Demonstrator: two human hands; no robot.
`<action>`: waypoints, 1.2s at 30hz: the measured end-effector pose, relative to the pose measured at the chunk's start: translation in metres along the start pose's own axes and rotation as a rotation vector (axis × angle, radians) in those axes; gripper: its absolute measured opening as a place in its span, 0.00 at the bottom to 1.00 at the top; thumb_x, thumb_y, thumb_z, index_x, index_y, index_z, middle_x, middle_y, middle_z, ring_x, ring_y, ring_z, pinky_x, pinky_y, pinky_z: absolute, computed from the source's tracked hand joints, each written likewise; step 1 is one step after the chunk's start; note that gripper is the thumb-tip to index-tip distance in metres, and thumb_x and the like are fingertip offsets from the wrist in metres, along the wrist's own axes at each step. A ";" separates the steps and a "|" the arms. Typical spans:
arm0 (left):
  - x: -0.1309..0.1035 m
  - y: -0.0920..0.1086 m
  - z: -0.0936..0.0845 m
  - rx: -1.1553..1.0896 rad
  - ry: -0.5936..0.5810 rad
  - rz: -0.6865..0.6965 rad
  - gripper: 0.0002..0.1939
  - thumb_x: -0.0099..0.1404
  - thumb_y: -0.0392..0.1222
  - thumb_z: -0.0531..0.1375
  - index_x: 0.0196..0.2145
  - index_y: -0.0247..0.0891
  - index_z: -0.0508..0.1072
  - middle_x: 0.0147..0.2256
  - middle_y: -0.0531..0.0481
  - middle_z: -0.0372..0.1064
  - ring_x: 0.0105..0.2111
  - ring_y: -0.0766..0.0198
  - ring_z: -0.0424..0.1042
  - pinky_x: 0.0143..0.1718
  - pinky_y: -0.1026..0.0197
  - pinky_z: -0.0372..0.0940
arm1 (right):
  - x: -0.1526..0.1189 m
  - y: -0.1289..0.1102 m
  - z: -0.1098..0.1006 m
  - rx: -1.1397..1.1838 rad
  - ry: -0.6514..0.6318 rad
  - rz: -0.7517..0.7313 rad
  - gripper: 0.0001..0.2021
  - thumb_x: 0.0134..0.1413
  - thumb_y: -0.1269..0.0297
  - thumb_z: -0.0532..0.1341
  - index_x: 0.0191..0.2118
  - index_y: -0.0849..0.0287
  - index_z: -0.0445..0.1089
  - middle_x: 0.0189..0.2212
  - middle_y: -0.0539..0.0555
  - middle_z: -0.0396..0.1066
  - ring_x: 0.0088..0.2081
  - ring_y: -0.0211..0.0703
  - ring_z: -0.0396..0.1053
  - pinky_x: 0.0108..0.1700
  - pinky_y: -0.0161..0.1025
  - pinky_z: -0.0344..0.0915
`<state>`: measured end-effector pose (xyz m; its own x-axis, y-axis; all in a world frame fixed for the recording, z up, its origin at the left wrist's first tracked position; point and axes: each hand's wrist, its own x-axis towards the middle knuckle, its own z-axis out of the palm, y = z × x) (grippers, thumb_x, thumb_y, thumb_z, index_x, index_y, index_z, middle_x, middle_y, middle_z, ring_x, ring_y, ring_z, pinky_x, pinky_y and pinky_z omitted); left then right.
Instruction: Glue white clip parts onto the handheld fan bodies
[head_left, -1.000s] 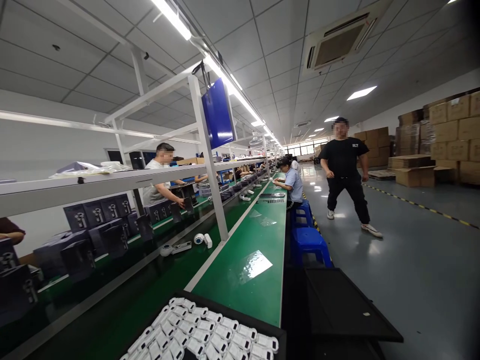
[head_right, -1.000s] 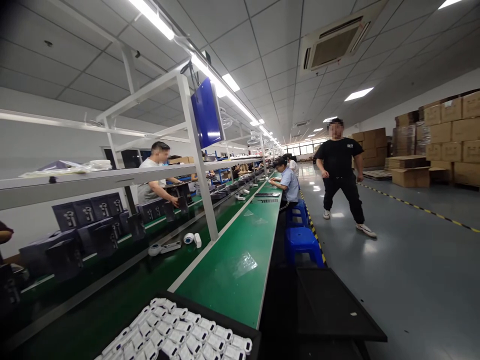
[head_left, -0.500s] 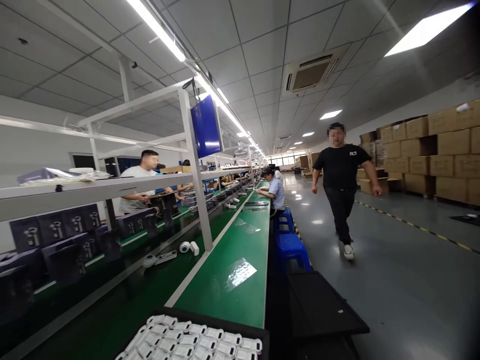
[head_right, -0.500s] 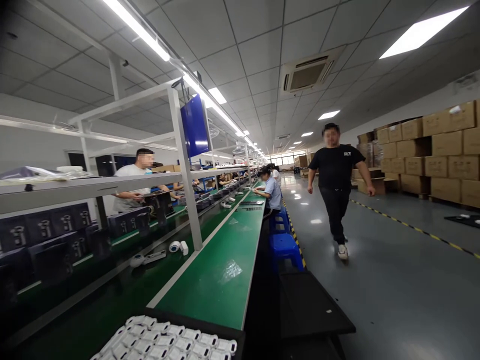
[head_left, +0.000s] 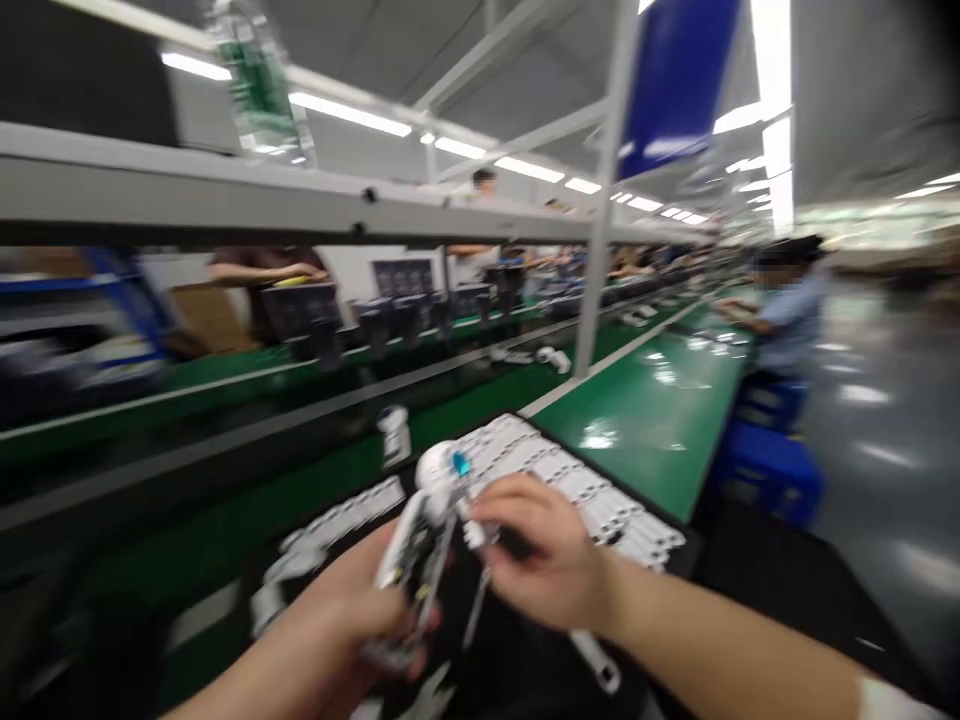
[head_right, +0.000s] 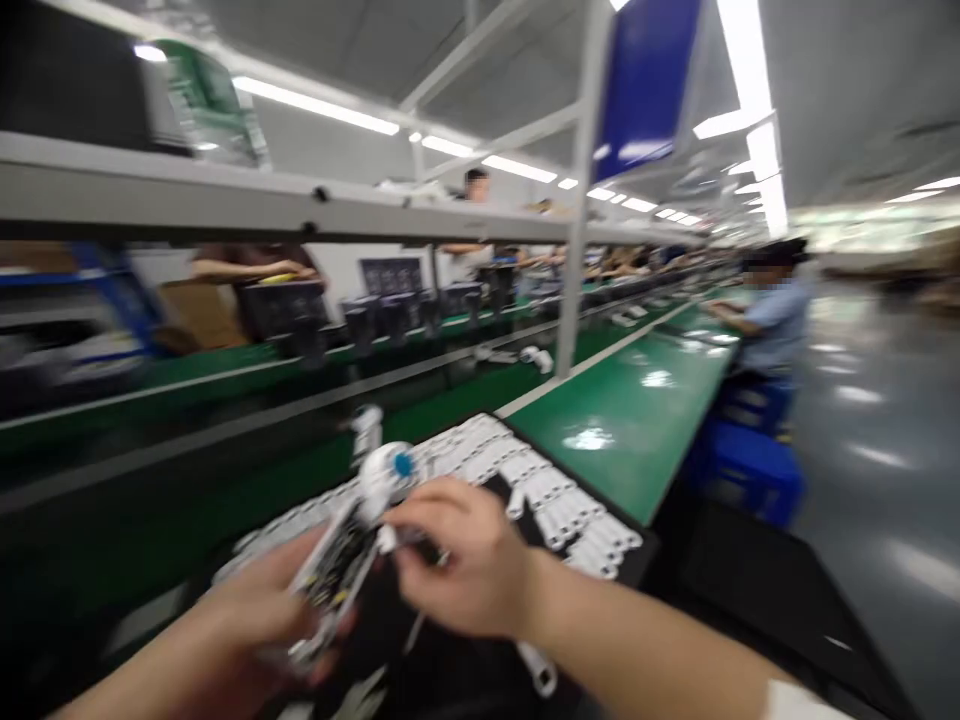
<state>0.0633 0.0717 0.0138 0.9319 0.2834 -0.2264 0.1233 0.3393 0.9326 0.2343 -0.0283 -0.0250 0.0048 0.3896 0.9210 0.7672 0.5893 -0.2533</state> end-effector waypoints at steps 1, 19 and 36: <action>-0.008 -0.001 -0.001 -0.022 0.076 -0.020 0.27 0.47 0.30 0.61 0.47 0.37 0.70 0.30 0.51 0.69 0.26 0.67 0.65 0.25 0.66 0.63 | 0.003 0.000 -0.003 0.013 -0.054 -0.021 0.15 0.57 0.76 0.59 0.50 0.59 0.71 0.40 0.58 0.73 0.41 0.42 0.73 0.43 0.39 0.73; -0.013 -0.002 -0.001 0.026 -0.091 -0.055 0.31 0.40 0.23 0.62 0.45 0.40 0.69 0.25 0.57 0.64 0.24 0.69 0.65 0.24 0.69 0.63 | 0.027 -0.016 -0.008 -0.029 -0.595 -0.302 0.07 0.65 0.75 0.58 0.44 0.61 0.72 0.37 0.55 0.75 0.44 0.44 0.68 0.48 0.44 0.66; -0.010 0.013 -0.024 -0.066 0.350 0.311 0.28 0.46 0.29 0.62 0.46 0.40 0.66 0.39 0.51 0.65 0.29 0.67 0.68 0.26 0.64 0.65 | -0.127 -0.023 0.041 -0.412 -0.882 0.102 0.19 0.42 0.58 0.74 0.36 0.57 0.67 0.30 0.53 0.73 0.29 0.50 0.71 0.29 0.42 0.67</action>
<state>0.0477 0.0945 0.0216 0.7488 0.6621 -0.0307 -0.1763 0.2437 0.9537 0.1901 -0.0622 -0.1488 -0.2688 0.9132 0.3063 0.9545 0.2951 -0.0420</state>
